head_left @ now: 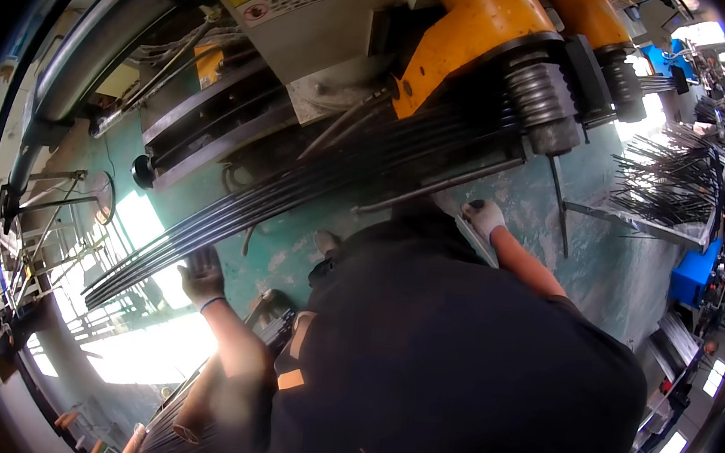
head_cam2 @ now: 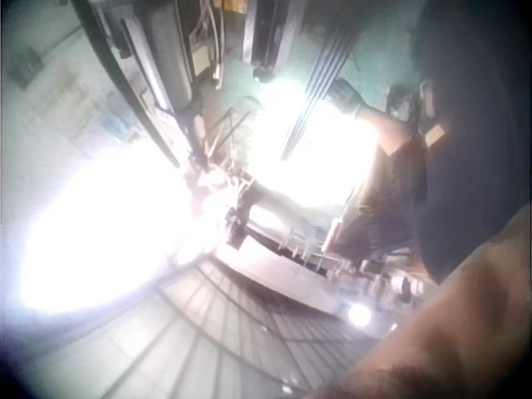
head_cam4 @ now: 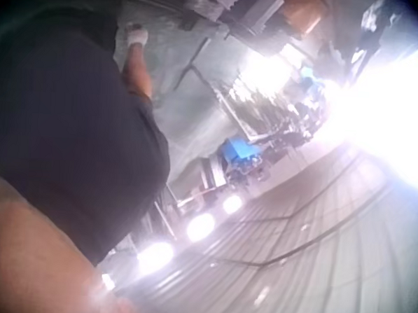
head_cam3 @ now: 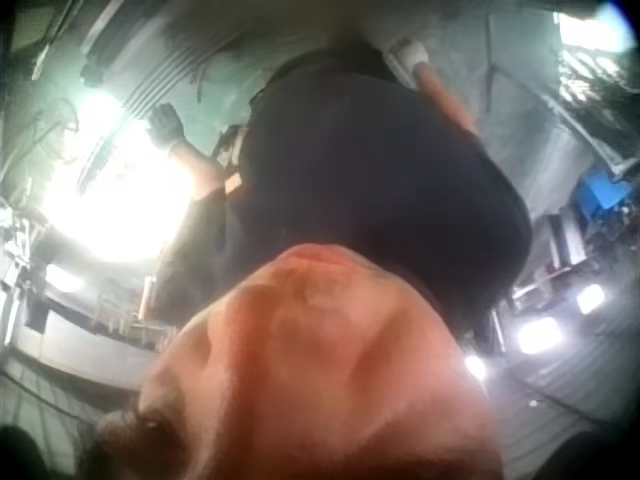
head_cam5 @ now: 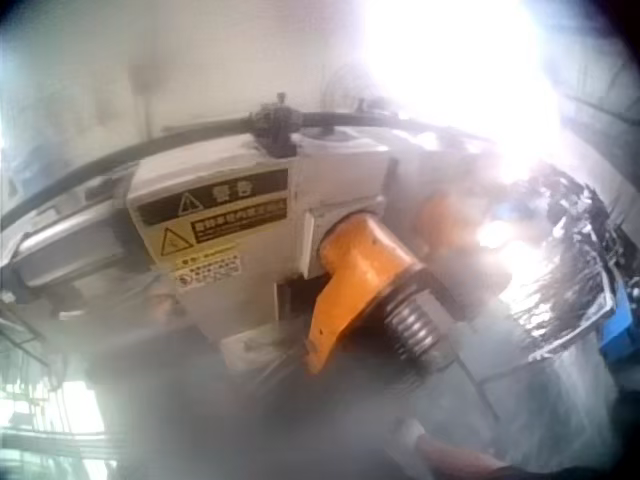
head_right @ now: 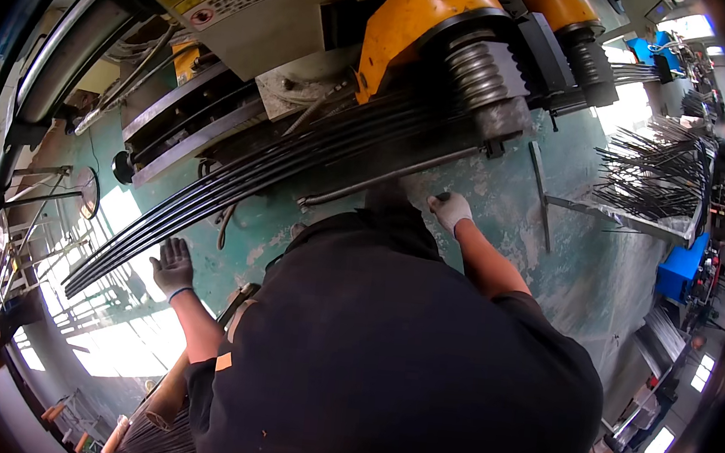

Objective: The person repeatedly feeds bundles of long metal rods into a yellow bending machine, operates the machine to bend them, and then removes the finished pieces to place them on a growing pile on the floor. The person wears gloves and a black shirt while performing this repetitive manufacturing task.

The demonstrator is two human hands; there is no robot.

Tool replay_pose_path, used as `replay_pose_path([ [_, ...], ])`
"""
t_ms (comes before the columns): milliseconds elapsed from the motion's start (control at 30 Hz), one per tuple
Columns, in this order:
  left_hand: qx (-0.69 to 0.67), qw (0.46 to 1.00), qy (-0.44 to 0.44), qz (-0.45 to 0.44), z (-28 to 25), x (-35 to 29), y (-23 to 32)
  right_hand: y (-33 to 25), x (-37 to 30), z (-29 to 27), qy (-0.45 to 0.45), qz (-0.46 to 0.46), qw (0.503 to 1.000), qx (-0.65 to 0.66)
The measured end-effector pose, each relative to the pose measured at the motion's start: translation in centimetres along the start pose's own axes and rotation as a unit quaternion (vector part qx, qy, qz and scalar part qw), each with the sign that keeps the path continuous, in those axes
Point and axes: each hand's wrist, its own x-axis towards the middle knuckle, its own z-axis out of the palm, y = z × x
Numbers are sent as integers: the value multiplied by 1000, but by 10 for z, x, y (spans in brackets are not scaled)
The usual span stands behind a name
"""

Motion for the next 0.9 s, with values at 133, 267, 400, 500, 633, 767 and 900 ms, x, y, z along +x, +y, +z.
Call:
replay_pose_path([
  [133, -32, 991, 48, -123, 87, -59, -174, 51, 55, -68, 82, -106, 986, -100],
  [267, 141, 968, -48, -201, 124, -102, -241, 50, 100, -153, 117, -101, 987, -50],
  [400, 124, 969, 15, -211, 168, -136, -243, 46, 112, -166, 128, -93, 987, 38],
  [500, 181, 965, 7, -190, 183, -156, -232, 46, 115, -133, 120, -109, 984, 78],
  [633, 314, 935, -135, -91, 134, -127, -231, 79, 90, -91, 127, -119, 982, 75],
  [767, 441, 859, -259, -39, 155, -152, -239, 111, 27, -53, 110, -12, 990, 91],
  [900, 517, 703, -488, -6, 68, -110, -242, 128, -18, -38, 148, -3, 984, 102],
])
